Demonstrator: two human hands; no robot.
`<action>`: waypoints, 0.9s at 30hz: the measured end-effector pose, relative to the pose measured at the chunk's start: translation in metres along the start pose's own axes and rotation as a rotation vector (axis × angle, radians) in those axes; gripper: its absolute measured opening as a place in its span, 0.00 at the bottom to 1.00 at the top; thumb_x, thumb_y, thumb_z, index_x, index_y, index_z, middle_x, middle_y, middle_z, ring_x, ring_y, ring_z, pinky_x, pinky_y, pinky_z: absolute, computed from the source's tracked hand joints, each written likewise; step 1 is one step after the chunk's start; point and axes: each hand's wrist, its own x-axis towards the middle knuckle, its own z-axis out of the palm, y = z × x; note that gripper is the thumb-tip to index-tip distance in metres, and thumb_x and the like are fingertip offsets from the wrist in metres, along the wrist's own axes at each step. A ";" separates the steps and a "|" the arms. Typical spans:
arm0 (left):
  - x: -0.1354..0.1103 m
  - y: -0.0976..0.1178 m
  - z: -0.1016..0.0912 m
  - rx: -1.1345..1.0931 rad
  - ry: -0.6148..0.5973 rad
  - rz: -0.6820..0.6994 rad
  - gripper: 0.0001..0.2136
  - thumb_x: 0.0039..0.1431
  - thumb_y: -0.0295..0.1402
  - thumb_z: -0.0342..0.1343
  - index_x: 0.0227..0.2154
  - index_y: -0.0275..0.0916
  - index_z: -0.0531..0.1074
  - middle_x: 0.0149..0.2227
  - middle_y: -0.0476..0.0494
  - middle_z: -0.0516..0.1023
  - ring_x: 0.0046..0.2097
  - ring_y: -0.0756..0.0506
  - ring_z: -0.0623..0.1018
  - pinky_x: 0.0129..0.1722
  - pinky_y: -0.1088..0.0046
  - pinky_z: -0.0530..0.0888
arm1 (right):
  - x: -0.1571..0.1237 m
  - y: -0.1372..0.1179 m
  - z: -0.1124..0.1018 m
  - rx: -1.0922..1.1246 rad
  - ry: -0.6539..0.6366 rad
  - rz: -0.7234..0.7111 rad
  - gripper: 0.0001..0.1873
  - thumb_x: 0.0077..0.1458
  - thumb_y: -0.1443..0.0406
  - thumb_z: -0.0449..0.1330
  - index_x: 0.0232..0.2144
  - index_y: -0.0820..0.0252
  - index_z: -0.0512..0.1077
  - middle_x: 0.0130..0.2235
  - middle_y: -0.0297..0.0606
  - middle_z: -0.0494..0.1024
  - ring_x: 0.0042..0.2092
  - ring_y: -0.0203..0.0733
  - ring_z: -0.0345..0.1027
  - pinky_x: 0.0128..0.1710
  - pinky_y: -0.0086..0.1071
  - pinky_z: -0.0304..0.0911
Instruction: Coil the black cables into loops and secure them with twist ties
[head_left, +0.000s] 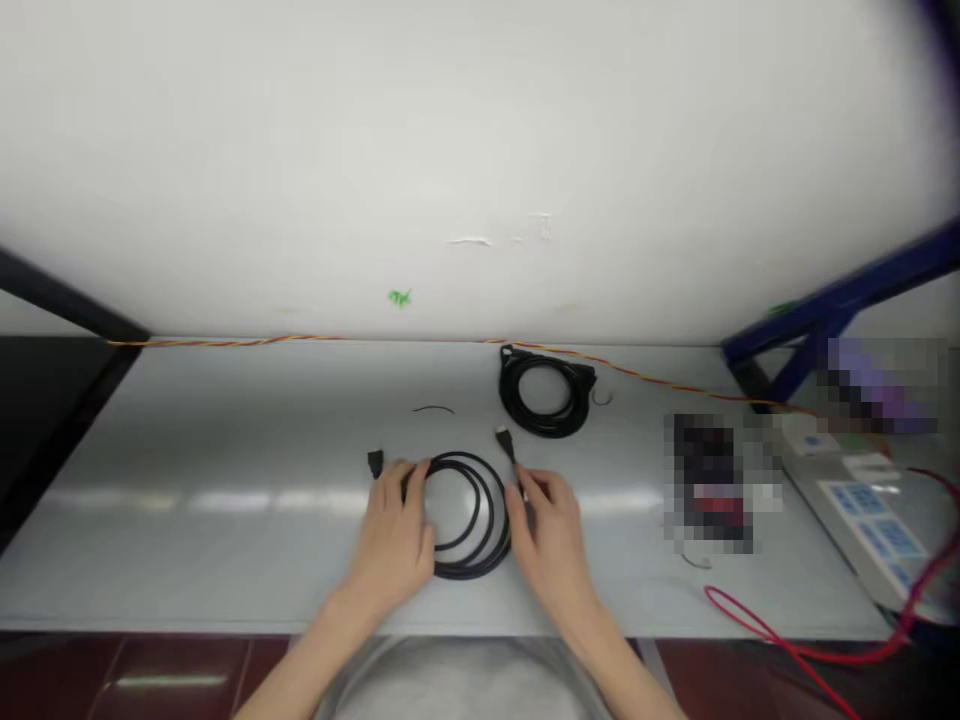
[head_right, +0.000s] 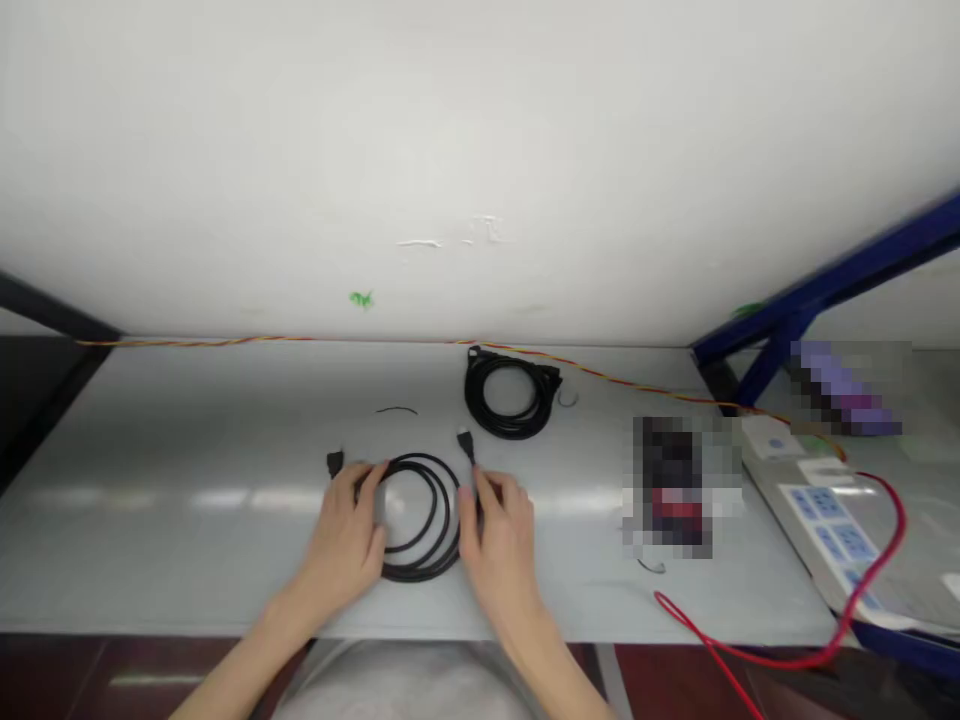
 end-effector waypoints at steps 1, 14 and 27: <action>0.001 0.002 0.001 0.005 0.017 0.005 0.35 0.58 0.24 0.52 0.70 0.35 0.56 0.65 0.27 0.61 0.68 0.28 0.61 0.67 0.40 0.63 | -0.001 -0.005 0.004 -0.044 -0.008 -0.022 0.20 0.71 0.61 0.52 0.60 0.58 0.73 0.48 0.50 0.75 0.47 0.53 0.69 0.48 0.51 0.68; 0.019 -0.006 -0.009 -0.085 -0.014 0.132 0.14 0.70 0.35 0.53 0.53 0.35 0.65 0.61 0.28 0.68 0.69 0.31 0.62 0.66 0.44 0.66 | 0.005 -0.004 0.013 -0.023 -0.146 -0.270 0.22 0.72 0.62 0.53 0.64 0.59 0.67 0.53 0.50 0.74 0.50 0.52 0.68 0.49 0.47 0.67; 0.023 -0.002 -0.008 -0.128 -0.014 0.049 0.13 0.72 0.29 0.48 0.55 0.39 0.69 0.51 0.36 0.70 0.54 0.36 0.70 0.57 0.48 0.73 | 0.011 0.010 -0.007 -0.142 -0.068 -0.142 0.18 0.72 0.63 0.52 0.58 0.53 0.75 0.51 0.48 0.75 0.49 0.52 0.66 0.49 0.49 0.62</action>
